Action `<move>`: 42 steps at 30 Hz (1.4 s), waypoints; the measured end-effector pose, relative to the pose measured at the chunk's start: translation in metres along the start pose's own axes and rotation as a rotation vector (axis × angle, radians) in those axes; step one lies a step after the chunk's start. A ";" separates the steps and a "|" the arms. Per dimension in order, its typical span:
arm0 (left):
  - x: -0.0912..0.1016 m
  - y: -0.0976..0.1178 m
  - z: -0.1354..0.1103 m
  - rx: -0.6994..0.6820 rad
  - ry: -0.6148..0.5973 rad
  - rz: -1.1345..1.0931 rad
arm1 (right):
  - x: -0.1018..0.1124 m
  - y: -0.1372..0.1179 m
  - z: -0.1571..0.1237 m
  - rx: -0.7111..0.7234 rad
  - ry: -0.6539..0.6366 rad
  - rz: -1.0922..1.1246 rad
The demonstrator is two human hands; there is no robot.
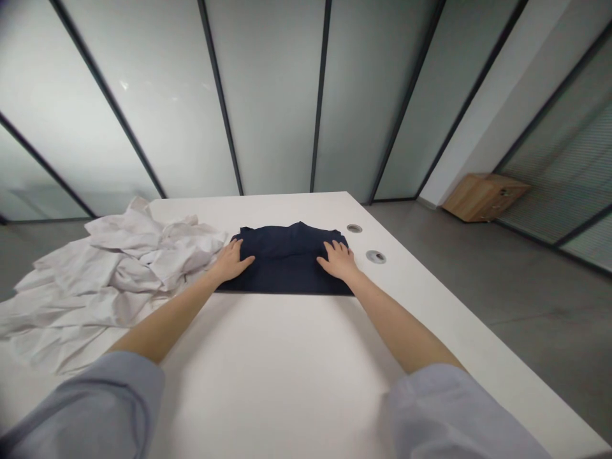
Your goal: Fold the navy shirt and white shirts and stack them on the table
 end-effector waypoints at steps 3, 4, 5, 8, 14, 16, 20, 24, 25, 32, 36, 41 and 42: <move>-0.005 -0.007 -0.029 0.062 -0.055 0.016 | -0.007 0.011 -0.016 -0.066 -0.021 -0.018; -0.006 -0.010 -0.037 0.082 -0.084 0.018 | -0.010 0.017 -0.019 -0.100 -0.031 -0.020; -0.007 -0.012 -0.044 0.087 -0.113 0.023 | -0.014 0.024 -0.020 -0.126 -0.041 -0.023; -0.005 -0.006 -0.058 0.004 -0.170 0.058 | -0.024 0.036 -0.022 -0.114 -0.035 -0.025; -0.003 0.019 -0.063 -0.211 -0.240 0.091 | -0.032 0.039 -0.018 -0.027 -0.001 0.002; -0.004 0.021 -0.062 -0.237 -0.282 0.080 | -0.030 0.039 -0.015 -0.010 -0.018 0.006; -0.001 0.023 -0.061 -0.234 -0.301 0.076 | -0.025 0.036 -0.011 0.016 -0.039 0.001; 0.011 0.028 -0.063 -0.233 -0.307 0.087 | -0.022 0.034 -0.017 0.034 -0.022 0.008; 0.015 0.030 -0.063 -0.229 -0.299 0.082 | -0.021 0.032 -0.021 0.045 -0.009 0.007; 0.035 0.018 -0.056 -0.010 -0.251 0.070 | 0.000 0.024 -0.041 0.098 0.021 -0.027; 0.041 -0.007 -0.041 0.111 -0.112 0.137 | 0.006 0.035 -0.013 -0.001 0.004 0.040; 0.031 -0.047 -0.028 0.371 -0.128 0.130 | -0.007 0.058 0.033 -0.267 -0.035 0.197; 0.029 -0.053 -0.026 0.412 -0.138 0.095 | -0.012 0.062 0.038 -0.317 -0.069 0.239</move>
Point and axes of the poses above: each hand's wrist, its own z-axis towards the middle knuckle, its own x-axis out of the back of the hand, y = z × x, the point moved 8 cm from there along z, towards the middle knuckle, and after that the axes turned 13 degrees about -x, right-handed, at the moved point
